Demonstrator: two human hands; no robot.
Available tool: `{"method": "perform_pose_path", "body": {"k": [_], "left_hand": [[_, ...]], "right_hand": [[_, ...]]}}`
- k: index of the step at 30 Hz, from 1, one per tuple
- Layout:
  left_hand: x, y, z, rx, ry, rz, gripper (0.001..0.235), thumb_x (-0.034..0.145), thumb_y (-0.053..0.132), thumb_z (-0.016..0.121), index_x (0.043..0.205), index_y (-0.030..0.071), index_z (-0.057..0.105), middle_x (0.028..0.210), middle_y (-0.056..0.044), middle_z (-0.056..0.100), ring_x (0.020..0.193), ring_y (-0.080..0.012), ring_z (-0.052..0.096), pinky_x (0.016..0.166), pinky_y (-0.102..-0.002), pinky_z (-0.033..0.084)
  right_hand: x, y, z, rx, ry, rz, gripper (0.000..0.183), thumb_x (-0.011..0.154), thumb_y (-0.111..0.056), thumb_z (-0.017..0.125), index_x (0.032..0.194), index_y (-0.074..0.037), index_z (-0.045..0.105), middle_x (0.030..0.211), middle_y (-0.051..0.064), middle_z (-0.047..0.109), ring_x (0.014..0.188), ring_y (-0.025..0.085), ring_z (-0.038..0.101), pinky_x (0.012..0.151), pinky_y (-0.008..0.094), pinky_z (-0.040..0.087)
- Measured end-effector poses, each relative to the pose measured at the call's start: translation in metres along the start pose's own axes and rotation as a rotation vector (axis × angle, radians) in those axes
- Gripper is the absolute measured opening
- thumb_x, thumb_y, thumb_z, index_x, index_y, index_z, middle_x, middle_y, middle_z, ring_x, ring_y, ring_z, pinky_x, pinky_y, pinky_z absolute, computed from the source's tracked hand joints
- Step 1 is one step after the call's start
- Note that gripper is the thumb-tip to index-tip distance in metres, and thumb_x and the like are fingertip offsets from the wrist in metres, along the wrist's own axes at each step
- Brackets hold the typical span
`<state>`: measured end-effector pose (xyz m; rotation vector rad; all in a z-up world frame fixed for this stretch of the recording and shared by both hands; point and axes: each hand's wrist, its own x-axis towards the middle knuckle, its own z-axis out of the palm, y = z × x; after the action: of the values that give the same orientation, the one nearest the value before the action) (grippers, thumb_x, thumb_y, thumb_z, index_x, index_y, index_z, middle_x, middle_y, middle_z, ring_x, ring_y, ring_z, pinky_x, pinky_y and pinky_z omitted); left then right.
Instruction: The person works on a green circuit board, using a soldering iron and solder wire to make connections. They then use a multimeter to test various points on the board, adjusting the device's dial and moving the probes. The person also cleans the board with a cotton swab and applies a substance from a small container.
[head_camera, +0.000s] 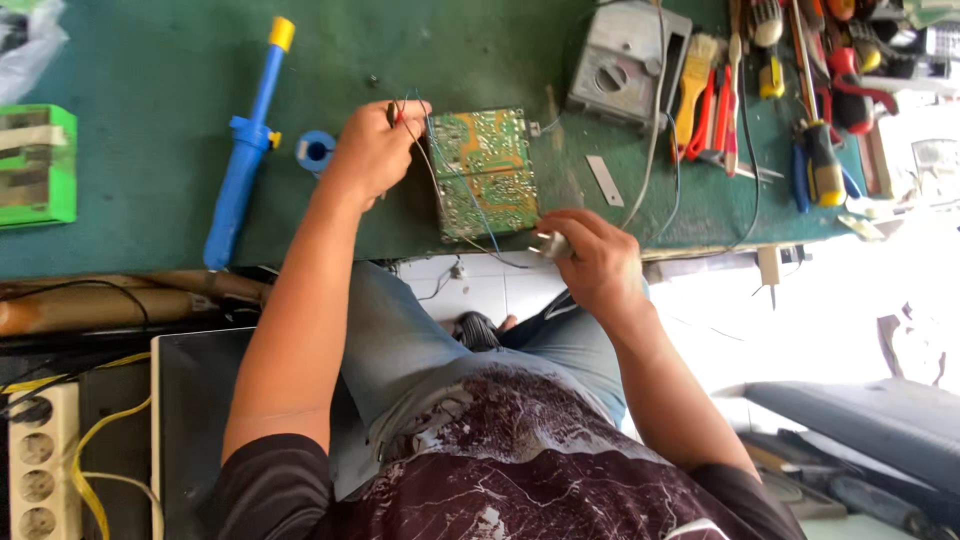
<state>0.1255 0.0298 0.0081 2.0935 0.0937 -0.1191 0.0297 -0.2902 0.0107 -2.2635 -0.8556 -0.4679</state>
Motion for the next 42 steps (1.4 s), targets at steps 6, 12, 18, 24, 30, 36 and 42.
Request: {"method": "perform_pose_path", "body": {"k": [6, 12, 18, 24, 30, 36, 42], "left_hand": [[-0.013, 0.011, -0.004, -0.713, -0.011, -0.152, 0.039, 0.096, 0.014, 0.057, 0.126, 0.001, 0.078, 0.058, 0.007, 0.038, 0.050, -0.0052, 0.038, 0.046, -0.025, 0.030], [-0.046, 0.052, -0.007, -0.585, 0.043, 0.099, 0.027, 0.104, 0.029, 0.065, 0.122, 0.013, 0.077, 0.105, -0.010, 0.078, 0.052, -0.0079, 0.032, 0.053, -0.032, 0.032], [-0.055, 0.055, 0.001, -0.425, 0.149, 0.403, 0.029, 0.112, 0.031, 0.063, 0.130, 0.012, 0.074, 0.090, 0.003, 0.067, 0.059, -0.0085, 0.042, 0.069, -0.033, 0.062], [-0.053, 0.065, 0.004, -0.451, 0.186, 0.440, 0.025, 0.111, 0.026, 0.066, 0.126, 0.009, 0.076, 0.084, 0.001, 0.066, 0.058, -0.0075, 0.040, 0.078, -0.031, 0.064], [-0.051, 0.070, 0.006, -0.499, 0.203, 0.357, 0.023, 0.108, 0.023, 0.070, 0.123, 0.008, 0.079, 0.089, -0.002, 0.069, 0.055, -0.0048, 0.037, 0.052, -0.023, 0.037], [-0.044, 0.068, 0.009, -0.482, 0.241, 0.401, 0.020, 0.105, 0.021, 0.072, 0.118, 0.007, 0.080, 0.089, -0.003, 0.071, 0.093, -0.0104, 0.069, 0.091, -0.026, 0.061], [-0.043, 0.070, 0.008, -0.487, 0.244, 0.389, 0.022, 0.107, 0.022, 0.070, 0.120, 0.007, 0.078, 0.083, -0.002, 0.066, 0.053, -0.0031, 0.033, 0.088, -0.028, 0.067]], "right_hand": [[-0.005, 0.021, 0.004, -0.071, 0.182, -0.012, 0.024, 0.100, 0.009, 0.058, 0.110, -0.008, 0.072, 0.106, 0.010, 0.080, 0.092, 0.027, 0.080, 0.076, 0.038, 0.062], [0.031, 0.019, -0.033, 0.381, 0.386, 0.604, 0.005, 0.105, -0.008, 0.067, 0.100, -0.009, 0.069, 0.065, -0.001, 0.053, 0.054, 0.008, 0.045, 0.048, 0.027, 0.037], [0.048, 0.025, -0.046, 0.806, 0.334, 0.811, 0.021, 0.106, -0.011, 0.071, 0.087, -0.014, 0.062, 0.064, -0.006, 0.044, 0.051, 0.006, 0.040, 0.046, 0.024, 0.030], [0.045, 0.042, -0.041, 0.975, 0.331, 0.821, 0.012, 0.106, -0.013, 0.070, 0.098, -0.011, 0.062, 0.067, -0.005, 0.042, 0.050, 0.004, 0.037, 0.044, 0.021, 0.025], [0.044, 0.047, -0.039, 0.995, 0.341, 0.858, 0.014, 0.103, -0.015, 0.072, 0.095, -0.010, 0.061, 0.067, -0.005, 0.039, 0.050, 0.004, 0.033, 0.045, 0.021, 0.023], [0.044, 0.044, -0.042, 0.995, 0.333, 0.843, 0.014, 0.104, -0.015, 0.072, 0.095, -0.010, 0.062, 0.071, -0.004, 0.042, 0.050, 0.004, 0.035, 0.045, 0.021, 0.024], [0.046, 0.042, -0.042, 0.952, 0.326, 0.819, 0.013, 0.104, -0.014, 0.072, 0.094, -0.012, 0.065, 0.069, -0.005, 0.045, 0.052, 0.004, 0.038, 0.047, 0.020, 0.027]]}}
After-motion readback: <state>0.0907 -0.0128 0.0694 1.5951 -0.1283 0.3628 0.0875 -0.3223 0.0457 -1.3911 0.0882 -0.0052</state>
